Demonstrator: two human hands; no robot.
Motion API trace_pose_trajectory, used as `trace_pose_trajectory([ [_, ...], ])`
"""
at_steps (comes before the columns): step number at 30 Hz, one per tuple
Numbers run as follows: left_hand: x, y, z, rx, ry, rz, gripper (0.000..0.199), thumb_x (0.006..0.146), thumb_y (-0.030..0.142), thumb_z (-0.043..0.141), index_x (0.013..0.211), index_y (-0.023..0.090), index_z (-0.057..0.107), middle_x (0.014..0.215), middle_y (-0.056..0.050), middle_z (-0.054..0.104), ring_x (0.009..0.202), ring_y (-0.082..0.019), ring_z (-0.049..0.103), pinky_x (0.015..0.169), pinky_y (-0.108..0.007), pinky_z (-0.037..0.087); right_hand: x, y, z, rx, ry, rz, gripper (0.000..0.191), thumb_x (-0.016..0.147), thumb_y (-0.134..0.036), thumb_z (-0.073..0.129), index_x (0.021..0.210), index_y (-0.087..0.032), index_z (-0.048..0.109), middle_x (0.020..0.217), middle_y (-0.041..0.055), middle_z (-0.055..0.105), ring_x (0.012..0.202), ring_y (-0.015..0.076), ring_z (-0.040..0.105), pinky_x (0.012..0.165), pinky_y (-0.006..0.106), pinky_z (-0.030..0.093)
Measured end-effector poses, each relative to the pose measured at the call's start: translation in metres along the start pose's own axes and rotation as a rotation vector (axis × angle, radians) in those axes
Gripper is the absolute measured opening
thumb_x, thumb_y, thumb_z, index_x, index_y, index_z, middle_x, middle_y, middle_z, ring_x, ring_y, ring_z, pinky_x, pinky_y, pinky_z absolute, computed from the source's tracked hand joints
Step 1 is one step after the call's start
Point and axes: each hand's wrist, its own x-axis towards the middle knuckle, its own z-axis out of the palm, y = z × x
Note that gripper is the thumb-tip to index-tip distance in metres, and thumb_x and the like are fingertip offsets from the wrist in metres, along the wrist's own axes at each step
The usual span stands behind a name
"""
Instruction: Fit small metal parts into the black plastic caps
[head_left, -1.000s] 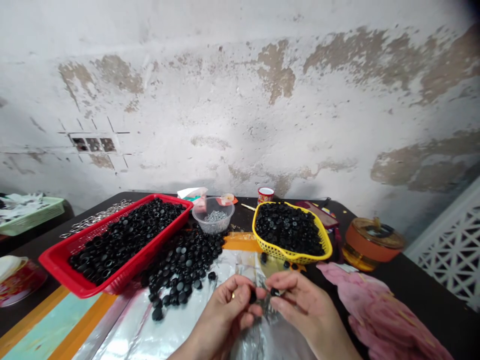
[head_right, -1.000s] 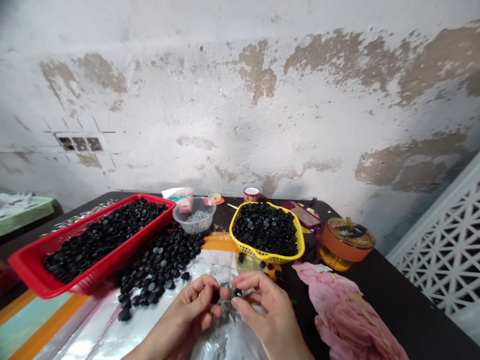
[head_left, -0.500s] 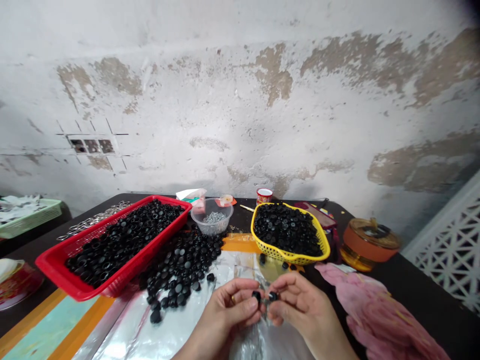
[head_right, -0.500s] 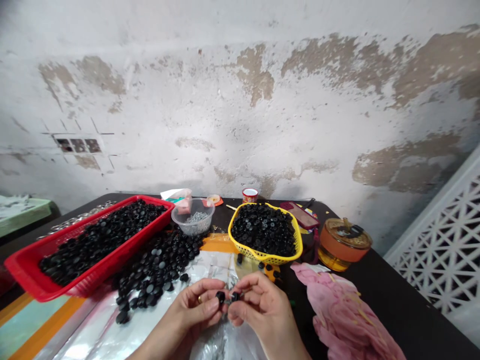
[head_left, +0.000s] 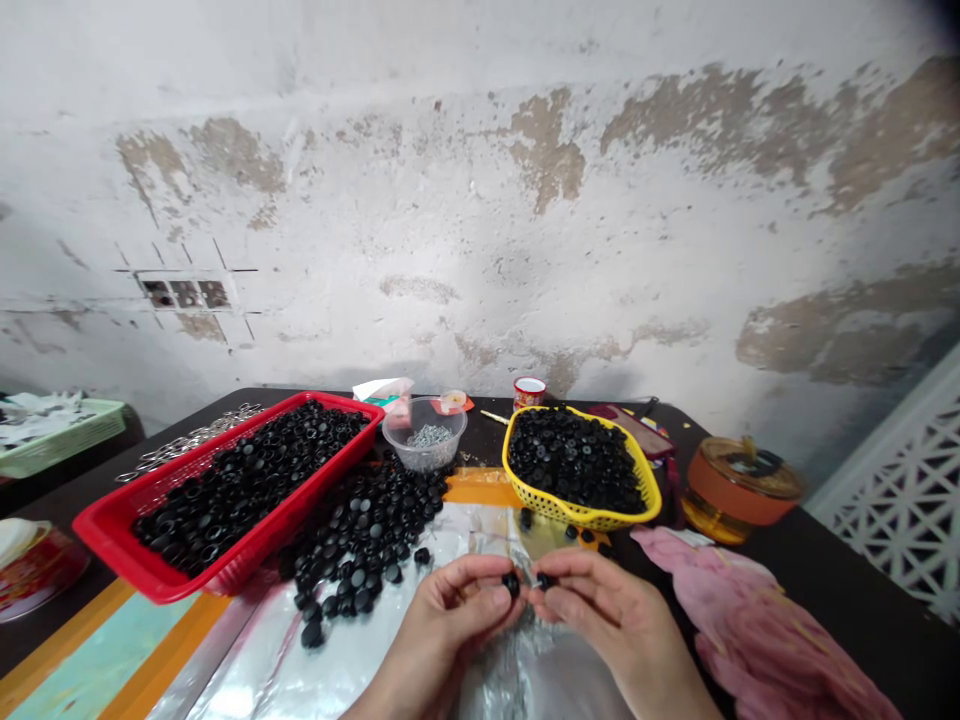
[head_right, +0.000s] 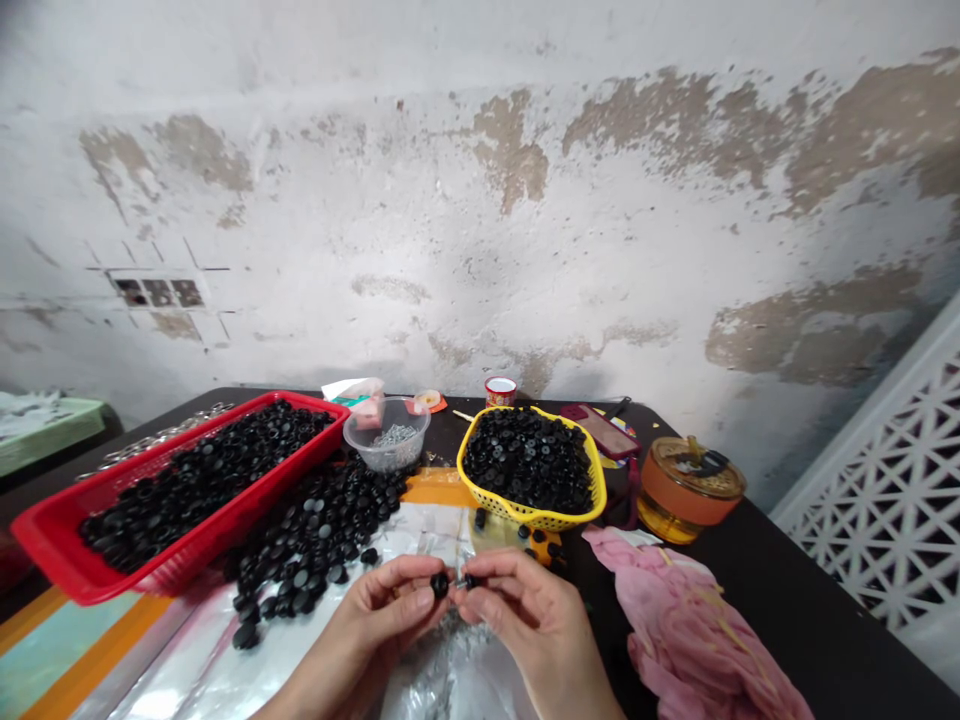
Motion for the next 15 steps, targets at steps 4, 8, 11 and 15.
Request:
trace_pose_trajectory([
  [4,-0.0005,0.0003,0.0014,0.023,-0.008,0.026,0.028,0.061,0.017,0.087,0.085,0.013,0.075,0.082,-0.007,0.076,0.075,-0.015,0.07,0.078,-0.023,0.051,0.0007,0.0027,0.0001,0.025,0.025,-0.055,0.017,0.078,-0.032,0.076,0.087,-0.019,0.069,0.097,0.0041,0.066,0.083,0.0214,0.072,0.075,0.031,0.061],
  [8,-0.0012,-0.0014,0.0021,0.049,-0.044,0.024,0.029,0.061,0.018,0.086,0.087,0.014,0.074,0.083,-0.006,0.074,0.072,-0.012,0.067,0.071,-0.02,0.048,0.001,0.0034,0.0004,-0.068,0.047,-0.104,0.012,0.077,-0.025,0.076,0.085,-0.019,0.07,0.091,0.0036,0.066,0.083,0.0195,0.07,0.077,0.029,0.058],
  [11,-0.0001,-0.0036,0.0005,0.066,-0.071,0.037,0.027,0.062,0.019,0.086,0.085,0.014,0.074,0.079,-0.005,0.073,0.067,-0.009,0.063,0.067,-0.017,0.044,0.0002,0.0039,-0.0005,-0.143,0.035,-0.196,0.007,0.078,-0.02,0.074,0.084,-0.02,0.071,0.09,0.0036,0.066,0.086,0.0187,0.067,0.079,0.027,0.057],
  [15,0.0012,-0.0056,-0.0025,0.067,-0.067,0.02,0.028,0.059,0.02,0.088,0.084,0.014,0.074,0.08,-0.005,0.073,0.072,-0.011,0.063,0.071,-0.019,0.044,-0.001,0.0043,-0.002,-0.194,-0.001,-0.257,0.008,0.08,-0.017,0.072,0.085,-0.022,0.072,0.094,0.0041,0.066,0.089,0.0187,0.067,0.079,0.026,0.058],
])
